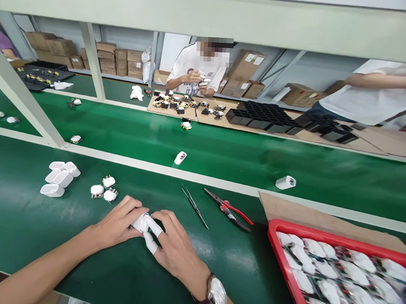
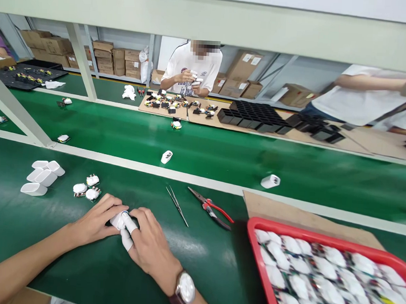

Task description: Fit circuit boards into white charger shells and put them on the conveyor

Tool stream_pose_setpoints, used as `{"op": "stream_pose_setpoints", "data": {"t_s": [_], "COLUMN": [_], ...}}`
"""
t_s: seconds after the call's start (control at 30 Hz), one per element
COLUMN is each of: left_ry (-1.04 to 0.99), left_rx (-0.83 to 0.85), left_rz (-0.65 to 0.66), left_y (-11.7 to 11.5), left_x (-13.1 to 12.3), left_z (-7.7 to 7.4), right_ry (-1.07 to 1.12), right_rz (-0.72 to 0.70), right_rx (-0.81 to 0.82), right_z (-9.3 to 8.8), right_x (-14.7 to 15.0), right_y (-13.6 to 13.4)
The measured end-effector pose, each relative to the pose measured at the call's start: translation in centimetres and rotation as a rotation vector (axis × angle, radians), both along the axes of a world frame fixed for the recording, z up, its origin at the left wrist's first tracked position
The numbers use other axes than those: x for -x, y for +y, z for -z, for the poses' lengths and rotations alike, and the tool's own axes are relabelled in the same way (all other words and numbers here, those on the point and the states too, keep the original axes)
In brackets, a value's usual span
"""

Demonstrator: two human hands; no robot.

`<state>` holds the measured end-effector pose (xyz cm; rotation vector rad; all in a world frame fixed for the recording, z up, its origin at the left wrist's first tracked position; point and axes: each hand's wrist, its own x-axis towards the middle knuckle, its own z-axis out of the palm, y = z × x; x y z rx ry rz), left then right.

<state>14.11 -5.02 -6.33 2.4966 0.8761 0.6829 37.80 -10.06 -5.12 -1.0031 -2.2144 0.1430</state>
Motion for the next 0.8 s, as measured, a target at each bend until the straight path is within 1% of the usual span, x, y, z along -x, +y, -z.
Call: {"op": "stream_pose_setpoints", "data": {"t_s": [0.13, 0.2, 0.3, 0.4, 0.47, 0.53, 0.6, 0.7, 0.73, 0.8], "left_ry": [-0.037, -0.05, -0.06, -0.09, -0.114, -0.116, -0.12, -0.146, -0.151, -0.149], "left_rx": [0.086, 0.121, 0.163, 0.226, 0.255, 0.246, 0.168, 0.006, -0.031, -0.074], "left_rz": [0.024, 0.029, 0.02, 0.038, 0.025, -0.023, -0.034, 0.063, 0.094, 0.123], "left_y": [-0.1, -0.1, -0.1, -0.1, -0.1, -0.2, -0.1, 0.1, 0.1, 0.0], "left_x": [-0.3, -0.5, -0.6, -0.2, 0.2, 0.7, 1.1, 1.4, 1.4, 1.2], "left_z": [-0.2, -0.2, -0.4, -0.5, -0.5, -0.4, -0.4, -0.6, -0.7, -0.9], "right_ry": [0.038, 0.023, 0.007, 0.049, 0.078, 0.084, 0.025, -0.161, -0.208, -0.251], "right_rz": [-0.017, -0.033, -0.041, -0.044, -0.031, 0.041, 0.194, 0.471, 0.524, 0.541], "right_rx": [0.004, -0.006, 0.039, 0.116, 0.129, 0.082, 0.004, -0.062, -0.069, -0.063], "right_z": [-0.2, -0.2, 0.0, 0.3, 0.4, 0.5, 0.7, 1.6, 2.0, 2.5], "right_x": [-0.1, 0.0, 0.3, 0.7, 0.6, 0.0, -1.5, -4.8, -6.0, -7.7], "right_y": [0.0, 0.1, 0.2, 0.2, 0.3, 0.7, 1.5, 2.8, 3.2, 3.8]}}
